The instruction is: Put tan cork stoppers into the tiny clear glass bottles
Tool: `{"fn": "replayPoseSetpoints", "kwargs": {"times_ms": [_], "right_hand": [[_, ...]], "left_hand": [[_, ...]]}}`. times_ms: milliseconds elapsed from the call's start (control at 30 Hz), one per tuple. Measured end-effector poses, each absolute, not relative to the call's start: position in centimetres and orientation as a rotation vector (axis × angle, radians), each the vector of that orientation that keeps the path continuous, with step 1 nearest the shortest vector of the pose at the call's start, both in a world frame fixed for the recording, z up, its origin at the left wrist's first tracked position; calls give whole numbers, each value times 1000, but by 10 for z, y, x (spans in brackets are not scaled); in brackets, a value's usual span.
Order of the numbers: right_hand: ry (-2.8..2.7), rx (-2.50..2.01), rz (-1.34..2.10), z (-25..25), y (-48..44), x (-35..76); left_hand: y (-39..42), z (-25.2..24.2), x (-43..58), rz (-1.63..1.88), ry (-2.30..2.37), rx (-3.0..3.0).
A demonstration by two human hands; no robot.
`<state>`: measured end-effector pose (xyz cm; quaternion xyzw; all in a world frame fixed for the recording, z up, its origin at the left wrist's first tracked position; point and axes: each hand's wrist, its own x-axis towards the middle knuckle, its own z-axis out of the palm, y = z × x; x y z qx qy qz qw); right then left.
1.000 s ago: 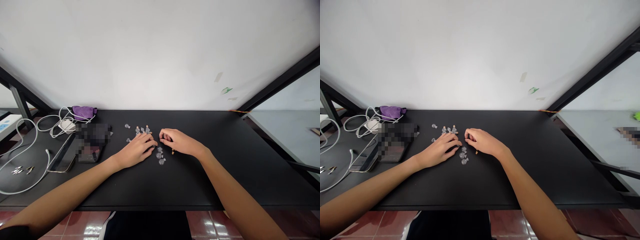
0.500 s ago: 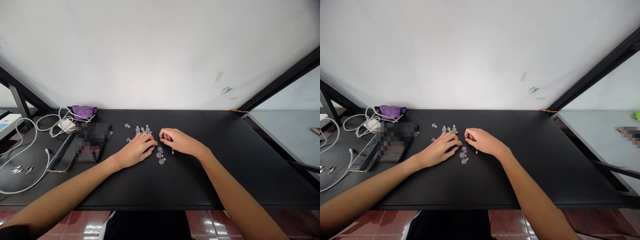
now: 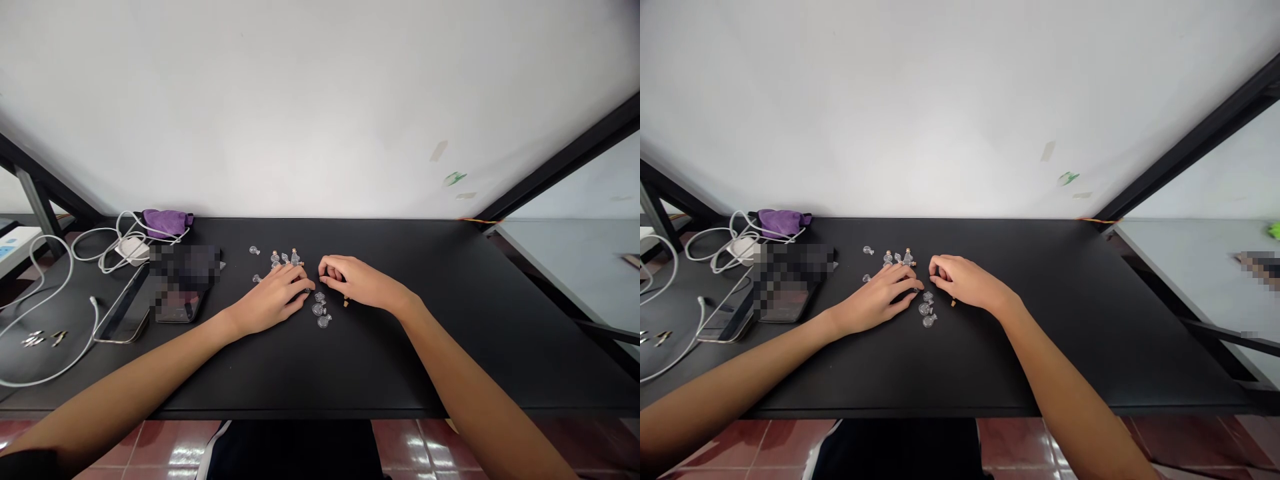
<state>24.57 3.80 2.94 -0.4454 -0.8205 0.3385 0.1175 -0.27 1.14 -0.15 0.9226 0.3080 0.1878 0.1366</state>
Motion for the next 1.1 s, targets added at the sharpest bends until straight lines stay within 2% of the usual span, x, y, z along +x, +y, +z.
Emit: {"fn": "replayPoseSetpoints", "kwargs": {"times_ms": [1100], "right_hand": [[-2422, -1330, 977, 32, 35, 246]], "left_hand": [[12, -1, -3, 509, 894, 2690]]}}
